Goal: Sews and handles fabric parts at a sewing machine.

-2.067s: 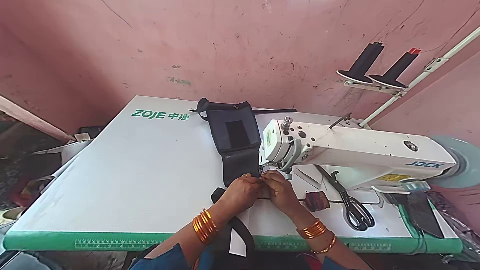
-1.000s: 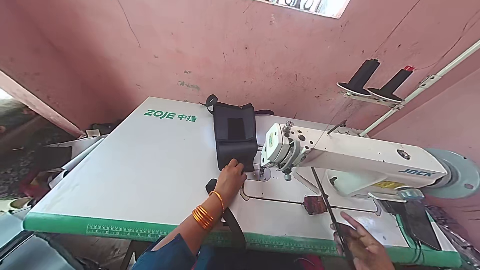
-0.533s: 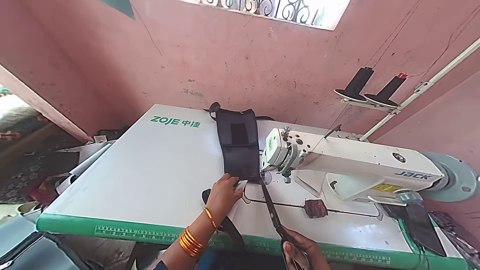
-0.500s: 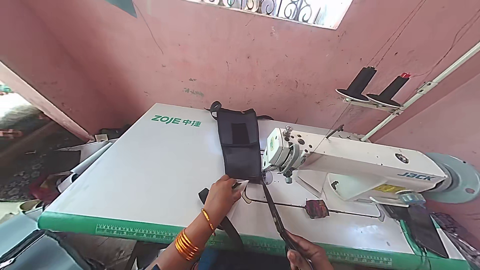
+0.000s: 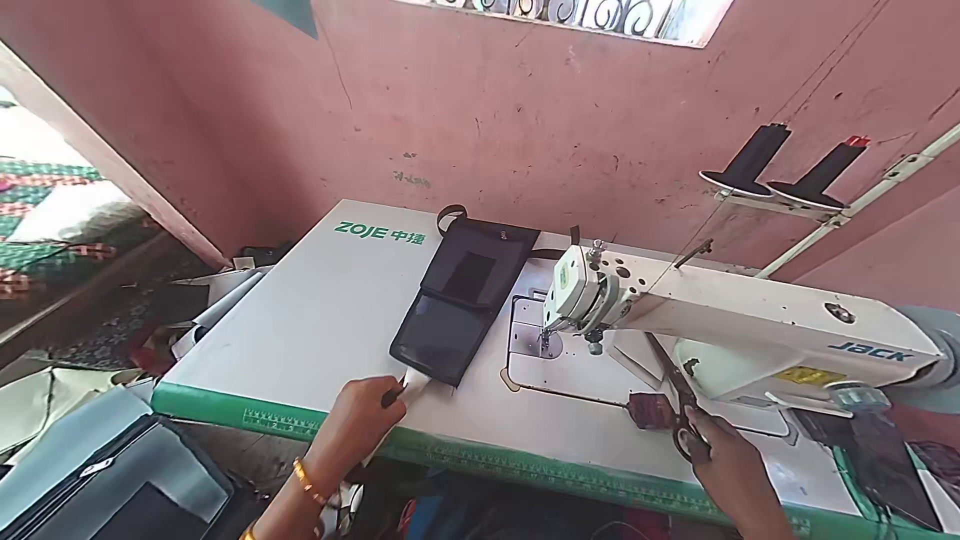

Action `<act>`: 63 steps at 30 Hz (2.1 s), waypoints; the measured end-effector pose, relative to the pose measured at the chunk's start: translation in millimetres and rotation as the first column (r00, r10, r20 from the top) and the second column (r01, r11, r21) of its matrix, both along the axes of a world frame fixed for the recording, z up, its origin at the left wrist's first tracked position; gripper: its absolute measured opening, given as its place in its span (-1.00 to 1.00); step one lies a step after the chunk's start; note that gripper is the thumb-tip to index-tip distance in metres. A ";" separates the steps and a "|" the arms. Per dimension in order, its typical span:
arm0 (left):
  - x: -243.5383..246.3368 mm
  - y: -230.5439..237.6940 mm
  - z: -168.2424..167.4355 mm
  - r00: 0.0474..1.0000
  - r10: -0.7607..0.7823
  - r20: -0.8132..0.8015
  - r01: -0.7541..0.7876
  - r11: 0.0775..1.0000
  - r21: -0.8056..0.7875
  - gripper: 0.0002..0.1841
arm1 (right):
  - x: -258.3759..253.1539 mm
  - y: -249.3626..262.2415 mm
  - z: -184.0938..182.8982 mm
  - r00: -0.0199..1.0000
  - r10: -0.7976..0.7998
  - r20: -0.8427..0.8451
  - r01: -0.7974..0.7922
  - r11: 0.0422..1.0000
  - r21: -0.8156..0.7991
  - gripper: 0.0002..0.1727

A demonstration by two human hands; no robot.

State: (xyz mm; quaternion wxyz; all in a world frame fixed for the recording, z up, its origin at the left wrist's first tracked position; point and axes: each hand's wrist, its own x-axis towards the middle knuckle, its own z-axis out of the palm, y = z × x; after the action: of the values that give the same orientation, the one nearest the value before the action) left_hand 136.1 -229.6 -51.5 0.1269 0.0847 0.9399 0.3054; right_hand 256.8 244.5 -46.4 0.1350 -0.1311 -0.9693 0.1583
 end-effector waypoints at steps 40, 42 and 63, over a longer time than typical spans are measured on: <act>-54.1 44.7 65.3 0.710 0.239 -0.663 -0.085 0.963 0.256 -0.76 | -176.8 -215.4 69.1 0.714 0.361 -0.600 -0.506 0.858 -0.085 -0.37; -52.2 93.7 71.9 0.937 0.011 -0.348 0.023 0.995 0.093 -0.75 | -180.0 -220.5 84.1 0.722 0.367 -0.587 -0.481 0.876 -0.044 -0.41; -72.1 61.6 16.8 0.965 -0.263 -0.005 0.259 0.954 -0.154 -0.34 | -102.4 -224.6 51.2 0.351 0.869 -0.348 -0.917 0.245 -0.313 -0.54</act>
State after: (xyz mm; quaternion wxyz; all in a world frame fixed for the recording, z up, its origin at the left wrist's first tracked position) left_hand 64.0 -168.0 -34.7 0.1602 0.2018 0.9426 0.2125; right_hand 154.4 19.8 4.8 0.0353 0.4229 -0.7934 0.4365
